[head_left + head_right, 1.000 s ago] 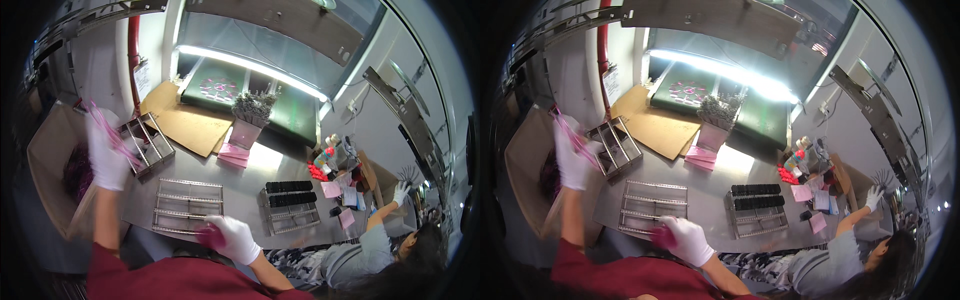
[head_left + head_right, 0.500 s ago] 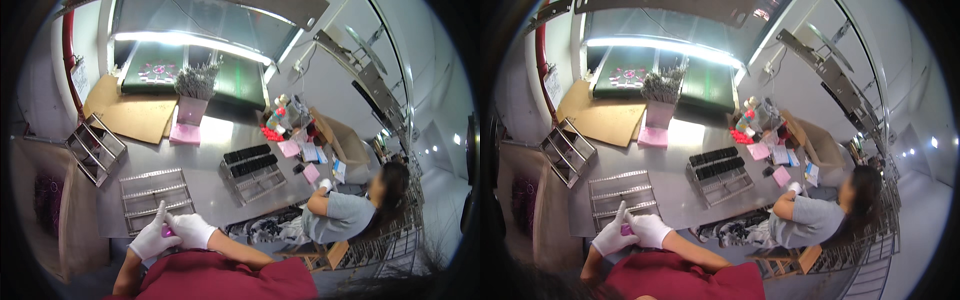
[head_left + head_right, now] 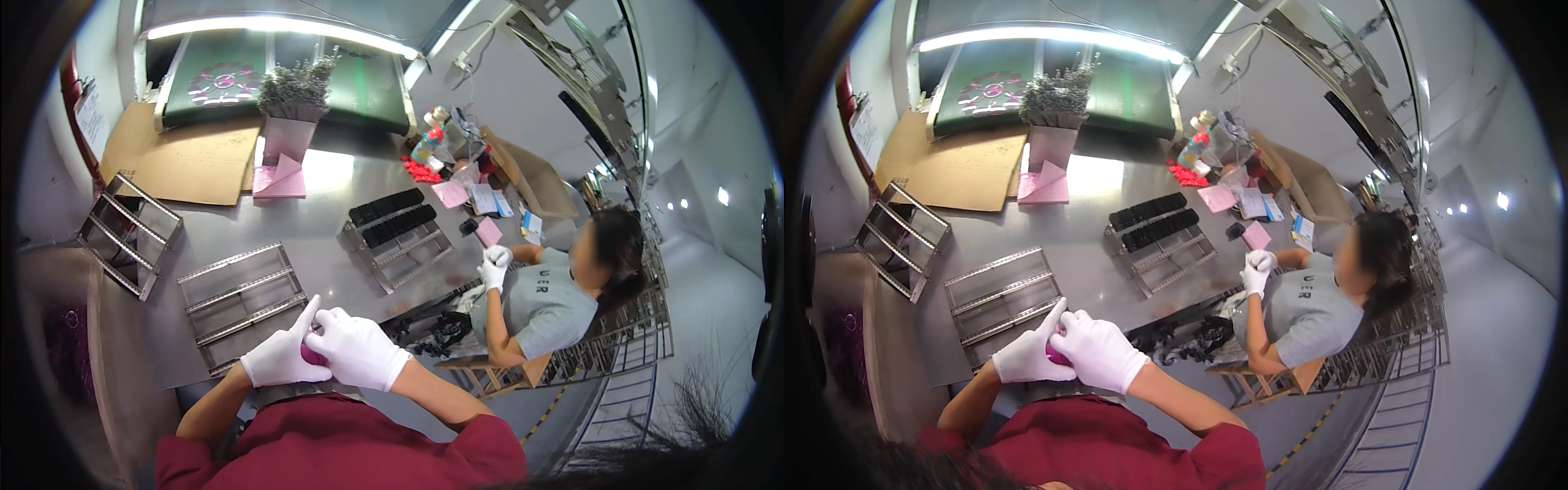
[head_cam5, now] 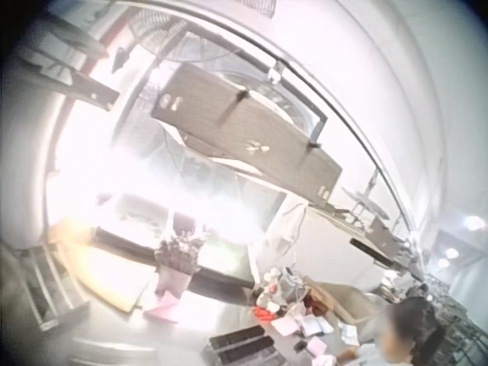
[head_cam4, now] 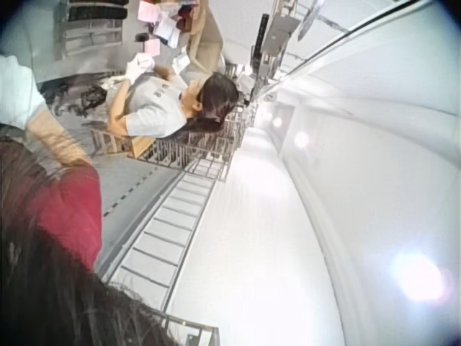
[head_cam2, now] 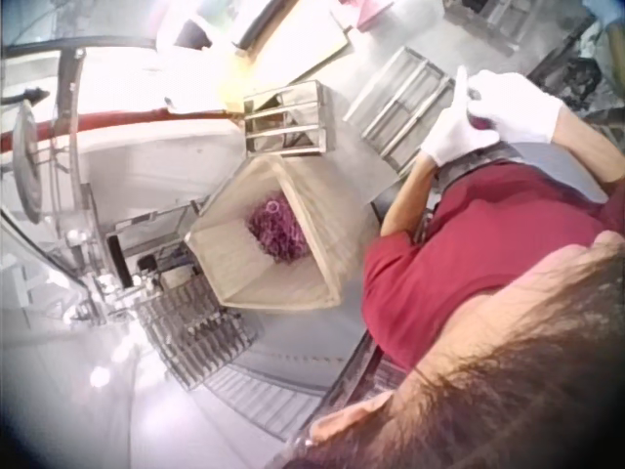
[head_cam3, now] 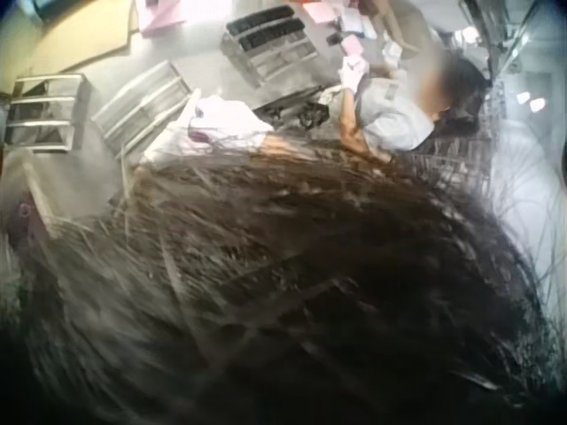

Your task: The person walks to a workstation and assembles pink plastic decorative items by inserting them into metal racks. They handle the items one at a time, placing them into slots on the rack and occasionally adjusting the arrangement.

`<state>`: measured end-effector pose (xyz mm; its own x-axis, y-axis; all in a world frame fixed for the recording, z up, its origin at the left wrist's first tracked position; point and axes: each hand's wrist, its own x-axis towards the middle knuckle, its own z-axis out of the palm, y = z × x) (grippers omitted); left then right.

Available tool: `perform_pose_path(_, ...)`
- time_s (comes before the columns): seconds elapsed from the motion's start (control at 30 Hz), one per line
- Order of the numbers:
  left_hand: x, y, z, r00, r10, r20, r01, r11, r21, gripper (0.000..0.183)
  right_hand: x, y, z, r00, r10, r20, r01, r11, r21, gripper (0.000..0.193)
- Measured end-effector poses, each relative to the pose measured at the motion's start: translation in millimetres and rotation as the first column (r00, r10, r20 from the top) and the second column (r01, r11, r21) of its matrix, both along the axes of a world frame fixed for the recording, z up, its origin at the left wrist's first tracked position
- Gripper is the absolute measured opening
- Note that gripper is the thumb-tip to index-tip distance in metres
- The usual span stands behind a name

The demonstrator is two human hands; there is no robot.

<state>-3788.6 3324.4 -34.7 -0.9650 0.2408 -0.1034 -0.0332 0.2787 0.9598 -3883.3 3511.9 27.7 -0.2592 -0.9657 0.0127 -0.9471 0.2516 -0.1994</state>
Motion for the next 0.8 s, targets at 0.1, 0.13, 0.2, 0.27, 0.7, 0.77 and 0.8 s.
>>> perform_pose_path(0.1, -2.5, -5.2, -34.0, 0.998, -0.008, -0.069, 0.032, 0.931, 0.363, 0.075, 3.5, -14.0, 8.3, 0.999, 0.011, 0.041, -0.008, 0.997, -0.076, 0.039)
perform_pose_path(0.13, 0.8, -10.9, -33.9, 0.995, -0.077, 0.066, 0.036, 0.877, 0.48, 0.067, 3.4, -18.0, 9.8, 0.998, 0.027, 0.064, -0.021, 0.995, -0.098, 0.042)
perform_pose_path(0.2, 8.9, -22.3, -19.9, 0.918, -0.26, 0.3, -0.031, 0.707, 0.707, 0.053, 0.9, -27.3, 8.3, 0.988, 0.074, 0.136, -0.054, 0.988, -0.146, 0.058)
perform_pose_path(0.27, 17.1, -30.8, -25.4, 0.932, -0.12, 0.343, -0.23, 0.535, 0.813, 0.054, -1.6, -47.3, 16.7, 0.979, 0.079, 0.189, -0.044, 0.982, -0.185, 0.059)
perform_pose_path(0.7, 67.6, -57.1, -49.6, 0.75, 0.569, 0.338, -0.587, 0.335, 0.737, 0.045, -10.4, -136.7, -81.7, 0.706, 0.51, 0.491, -0.411, 0.86, -0.302, 0.087)
perform_pose_path(0.77, 69.7, -57.4, -69.3, 0.741, 0.611, 0.278, -0.592, 0.399, 0.701, 0.045, -6.3, -149.0, -99.8, 0.661, 0.537, 0.524, -0.377, 0.842, -0.387, 0.078)
perform_pose_path(0.8, 69.6, -61.5, -63.1, 0.764, 0.559, 0.321, -0.567, 0.345, 0.748, 0.047, -2.7, -151.2, -110.4, 0.639, 0.529, 0.559, -0.339, 0.845, -0.413, 0.075)
